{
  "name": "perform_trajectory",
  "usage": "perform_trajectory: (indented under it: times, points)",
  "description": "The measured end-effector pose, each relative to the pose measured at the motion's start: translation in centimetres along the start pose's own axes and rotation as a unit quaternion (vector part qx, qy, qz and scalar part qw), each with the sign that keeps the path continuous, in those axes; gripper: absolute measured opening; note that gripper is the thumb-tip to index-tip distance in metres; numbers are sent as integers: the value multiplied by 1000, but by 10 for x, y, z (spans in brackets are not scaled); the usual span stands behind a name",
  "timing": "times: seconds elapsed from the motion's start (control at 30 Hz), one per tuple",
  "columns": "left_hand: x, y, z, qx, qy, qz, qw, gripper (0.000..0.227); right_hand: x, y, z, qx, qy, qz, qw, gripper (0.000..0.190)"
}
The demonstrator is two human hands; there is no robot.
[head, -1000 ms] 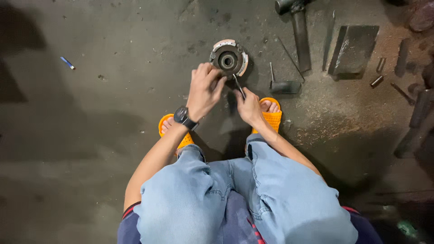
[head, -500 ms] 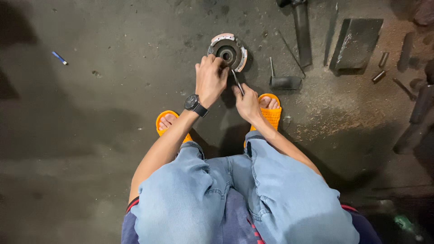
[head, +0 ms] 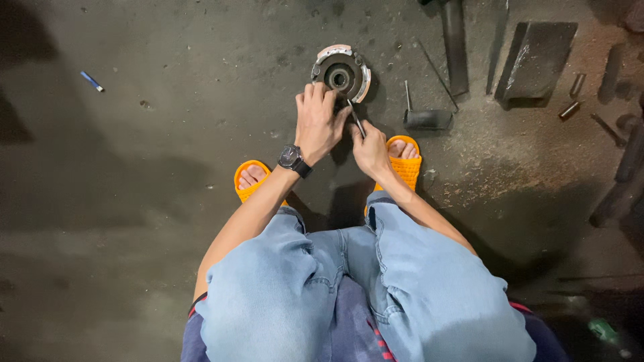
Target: The person assembles a mechanical part, likely a brake drum, on the floor. They use a hammer and a screwdriver to fit and secure components, including brake shoes and springs, into the assembly.
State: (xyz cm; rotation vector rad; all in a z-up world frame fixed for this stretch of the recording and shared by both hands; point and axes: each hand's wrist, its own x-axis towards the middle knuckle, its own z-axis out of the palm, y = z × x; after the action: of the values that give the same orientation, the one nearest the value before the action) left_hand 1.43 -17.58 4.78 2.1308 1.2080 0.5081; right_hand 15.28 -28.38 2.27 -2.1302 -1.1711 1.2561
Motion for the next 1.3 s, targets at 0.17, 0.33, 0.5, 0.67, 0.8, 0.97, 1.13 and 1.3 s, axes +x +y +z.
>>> perform_trajectory:
  times: [0.17,0.33,0.5,0.67,0.8,0.97,1.13,1.3]
  points:
    - [-3,-12,0,50,-26,41,998,31,-10,-43,-24,-66,-27,27,997,40]
    - [-12,-38,23,83,14,82,993,20,-10,-67,-54,-180,-127,23,975,35]
    - [-13,-45,10,20,43,108,993,21,-11,-129,-89,-142,-138,2,980,26]
    - [-12,-62,-12,90,52,222,969,16,22,-177,-110,-141,-257,49,955,33]
    - [-7,-70,-18,74,39,243,966,19,57,-171,-98,-191,-306,67,930,32]
    - [2,-74,-25,66,46,273,959,19,79,-180,-86,-254,-367,162,880,40]
    - [5,-78,-30,74,42,282,956,23,88,-189,-77,-255,-378,175,873,41]
    - [6,-82,-22,65,46,280,957,27,98,-193,-73,-251,-382,184,870,40]
